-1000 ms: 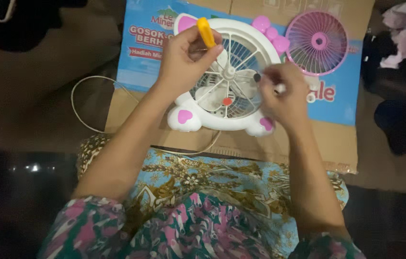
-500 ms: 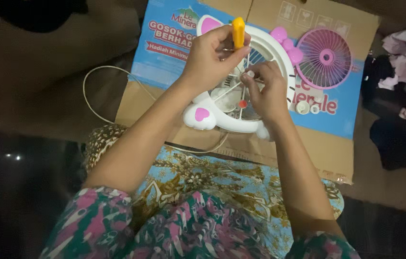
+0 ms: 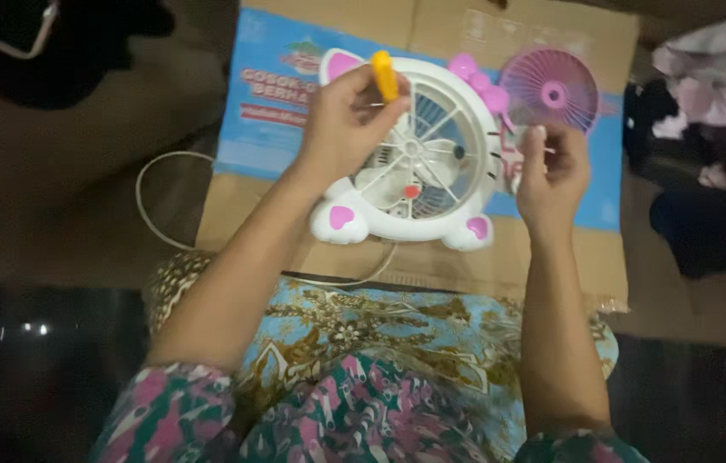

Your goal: The person uses a yellow screwdriver to remove screws from the base and rear of a small white electric fan. They detach the rear grille and set it aside, then continue unscrewing the base components.

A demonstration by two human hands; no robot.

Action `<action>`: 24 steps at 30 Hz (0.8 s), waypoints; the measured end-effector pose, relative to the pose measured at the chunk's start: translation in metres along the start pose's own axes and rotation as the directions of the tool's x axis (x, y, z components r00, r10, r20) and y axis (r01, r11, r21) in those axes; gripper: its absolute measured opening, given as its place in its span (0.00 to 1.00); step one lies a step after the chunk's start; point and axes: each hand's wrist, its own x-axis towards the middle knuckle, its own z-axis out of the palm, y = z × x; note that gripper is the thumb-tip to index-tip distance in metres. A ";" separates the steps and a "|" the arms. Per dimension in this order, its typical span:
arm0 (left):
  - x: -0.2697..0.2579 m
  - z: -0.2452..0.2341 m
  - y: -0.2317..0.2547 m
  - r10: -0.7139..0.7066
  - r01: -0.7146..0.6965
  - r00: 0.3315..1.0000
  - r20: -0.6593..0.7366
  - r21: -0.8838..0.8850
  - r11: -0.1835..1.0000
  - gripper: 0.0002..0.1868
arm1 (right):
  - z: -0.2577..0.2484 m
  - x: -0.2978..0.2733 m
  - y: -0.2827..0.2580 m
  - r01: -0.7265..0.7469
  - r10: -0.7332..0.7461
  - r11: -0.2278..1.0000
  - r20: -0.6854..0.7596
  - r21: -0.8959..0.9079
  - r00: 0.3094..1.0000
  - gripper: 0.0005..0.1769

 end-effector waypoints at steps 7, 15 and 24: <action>-0.004 0.001 -0.003 -0.053 0.053 0.998 0.021 -0.016 0.998 0.09 | -0.079 -0.081 0.099 -0.099 0.072 0.898 -0.079 -0.428 0.994 0.09; -0.009 0.010 0.001 -0.080 0.079 0.997 -0.013 -0.051 0.996 0.06 | -0.092 -0.109 0.116 -0.041 0.019 0.790 -0.042 -0.611 0.999 0.08; -0.033 0.044 0.037 0.130 -0.134 0.989 0.074 0.048 0.990 0.08 | -0.053 -0.107 -0.001 -0.263 0.254 0.963 0.135 0.055 0.958 0.12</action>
